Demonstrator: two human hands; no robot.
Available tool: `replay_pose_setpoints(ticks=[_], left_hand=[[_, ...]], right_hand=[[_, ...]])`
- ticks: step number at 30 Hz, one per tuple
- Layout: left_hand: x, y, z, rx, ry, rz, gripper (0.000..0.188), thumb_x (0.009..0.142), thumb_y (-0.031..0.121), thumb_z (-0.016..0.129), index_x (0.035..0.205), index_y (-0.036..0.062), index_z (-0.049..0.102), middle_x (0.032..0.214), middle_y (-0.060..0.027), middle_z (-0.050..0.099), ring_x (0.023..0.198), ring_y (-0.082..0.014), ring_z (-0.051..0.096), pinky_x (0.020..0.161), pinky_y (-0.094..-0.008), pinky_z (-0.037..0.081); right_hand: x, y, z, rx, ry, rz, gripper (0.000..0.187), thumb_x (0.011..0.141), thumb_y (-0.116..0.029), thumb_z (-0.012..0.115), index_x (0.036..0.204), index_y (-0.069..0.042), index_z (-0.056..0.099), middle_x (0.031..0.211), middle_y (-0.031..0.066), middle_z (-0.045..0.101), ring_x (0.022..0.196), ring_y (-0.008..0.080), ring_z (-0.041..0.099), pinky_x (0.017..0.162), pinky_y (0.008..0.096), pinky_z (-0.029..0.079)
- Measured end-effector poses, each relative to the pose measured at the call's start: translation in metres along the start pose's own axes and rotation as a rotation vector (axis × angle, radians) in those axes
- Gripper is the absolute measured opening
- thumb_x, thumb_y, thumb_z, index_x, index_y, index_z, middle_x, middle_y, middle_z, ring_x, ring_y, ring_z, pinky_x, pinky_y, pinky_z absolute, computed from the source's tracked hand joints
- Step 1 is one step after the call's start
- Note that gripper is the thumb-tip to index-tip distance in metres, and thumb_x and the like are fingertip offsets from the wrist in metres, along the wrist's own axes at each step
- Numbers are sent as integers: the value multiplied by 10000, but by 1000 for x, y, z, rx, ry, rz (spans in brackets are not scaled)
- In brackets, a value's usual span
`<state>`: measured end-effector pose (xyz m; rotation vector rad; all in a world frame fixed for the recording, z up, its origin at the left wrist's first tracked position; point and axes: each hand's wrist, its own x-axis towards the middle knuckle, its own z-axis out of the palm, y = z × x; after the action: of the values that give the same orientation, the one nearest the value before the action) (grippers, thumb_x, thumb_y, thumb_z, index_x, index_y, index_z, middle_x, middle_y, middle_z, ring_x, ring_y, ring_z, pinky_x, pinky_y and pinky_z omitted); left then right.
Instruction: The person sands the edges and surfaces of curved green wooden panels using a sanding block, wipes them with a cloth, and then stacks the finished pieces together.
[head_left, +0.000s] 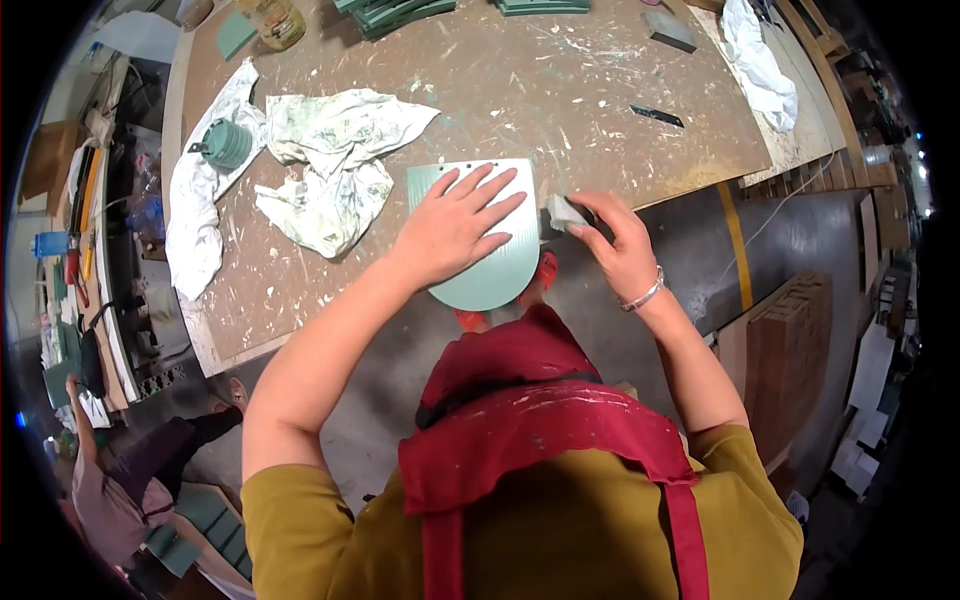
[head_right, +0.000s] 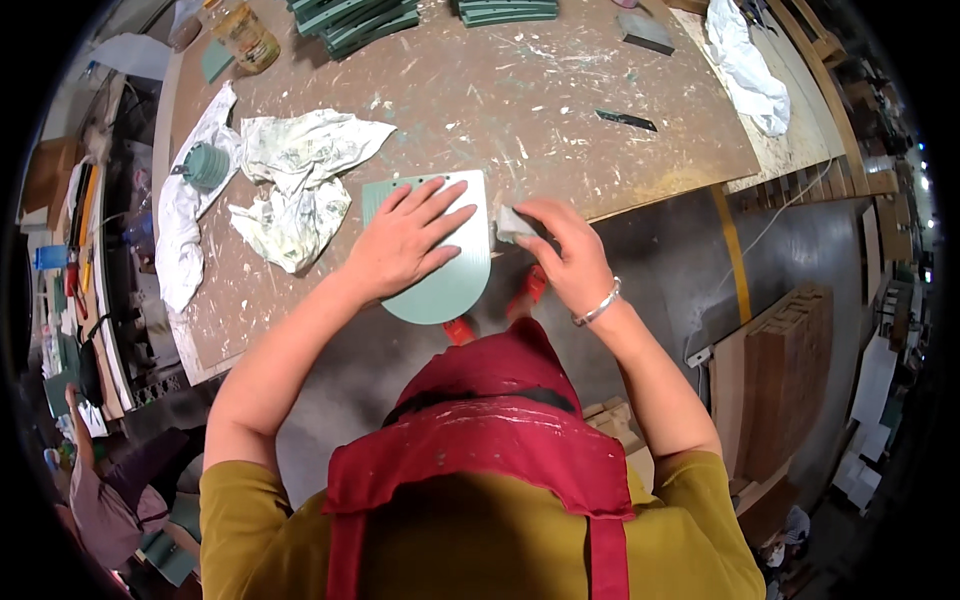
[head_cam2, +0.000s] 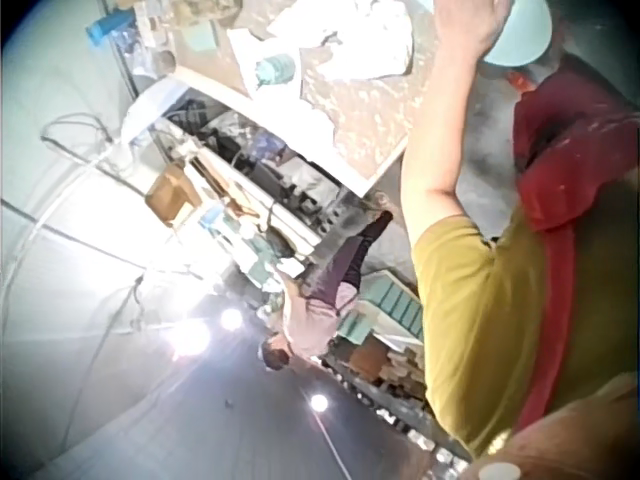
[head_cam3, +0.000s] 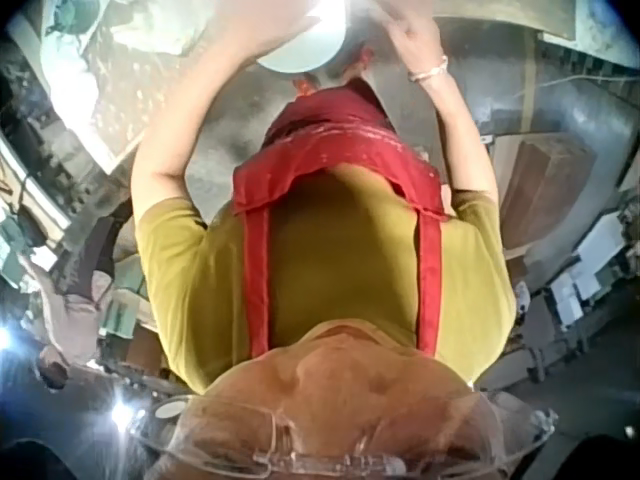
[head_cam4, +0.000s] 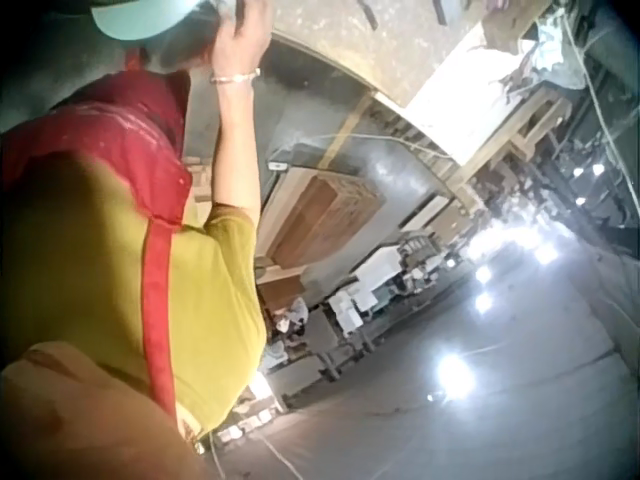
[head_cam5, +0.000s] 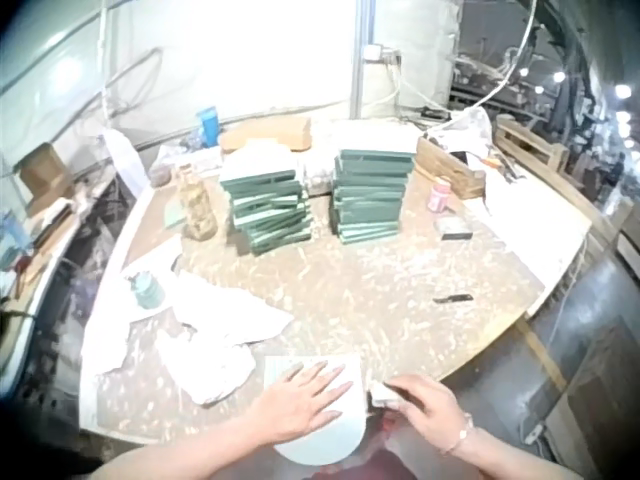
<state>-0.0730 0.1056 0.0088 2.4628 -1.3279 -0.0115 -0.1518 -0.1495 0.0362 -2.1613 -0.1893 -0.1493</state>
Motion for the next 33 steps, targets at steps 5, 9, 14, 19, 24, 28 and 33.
replay_pose_setpoints(ticks=[5,9,14,19,24,28,33], left_hand=[[-5,-2,-4,-42,-11,49,547,940,330,561,1439,131,461,1541,-52,393,1428,-270,342,1154,-482,281],[-4,-3,0,-20,-3,49,529,951,308,545,1440,125,457,1538,-49,399,1429,-266,342,1159,-473,276],[-6,-4,3,5,6,49,516,956,296,536,1439,132,456,1536,-48,402,1427,-260,345,1158,-469,279],[-5,-4,3,11,12,48,513,956,295,538,1436,134,459,1531,-48,410,1422,-256,355,1155,-470,283],[-4,-3,3,18,28,45,517,954,298,543,1438,138,460,1524,-48,419,1417,-251,364,1154,-471,285],[-4,-1,3,16,39,35,517,952,295,547,1437,139,463,1521,-49,424,1403,-254,385,1149,-472,295],[-5,0,5,2,63,40,512,951,291,547,1433,138,465,1520,-44,424,1395,-262,398,1142,-480,306]], right_hand=[[0,-4,10,-98,-53,-56,371,831,2,686,1194,-43,627,1143,137,606,1002,314,628,850,356,513],[-5,-8,26,-135,-29,-47,397,812,18,693,1196,-61,632,1108,134,591,938,310,636,784,356,531],[-39,-15,33,-175,-30,-63,419,796,69,676,1194,-55,641,1100,140,580,912,306,638,771,359,532],[-53,-19,23,-65,-97,-4,431,801,85,654,1210,-47,635,1124,148,582,951,318,631,799,359,533],[-11,-15,29,-78,16,41,454,817,53,664,1253,-51,594,1145,168,580,975,350,623,811,379,522],[-30,-12,37,-157,-1,-19,454,825,42,669,1262,-50,588,1131,162,574,955,349,623,800,381,523],[-53,-20,36,33,-27,127,454,816,55,654,1257,-32,593,1065,144,572,939,302,636,794,353,524]])
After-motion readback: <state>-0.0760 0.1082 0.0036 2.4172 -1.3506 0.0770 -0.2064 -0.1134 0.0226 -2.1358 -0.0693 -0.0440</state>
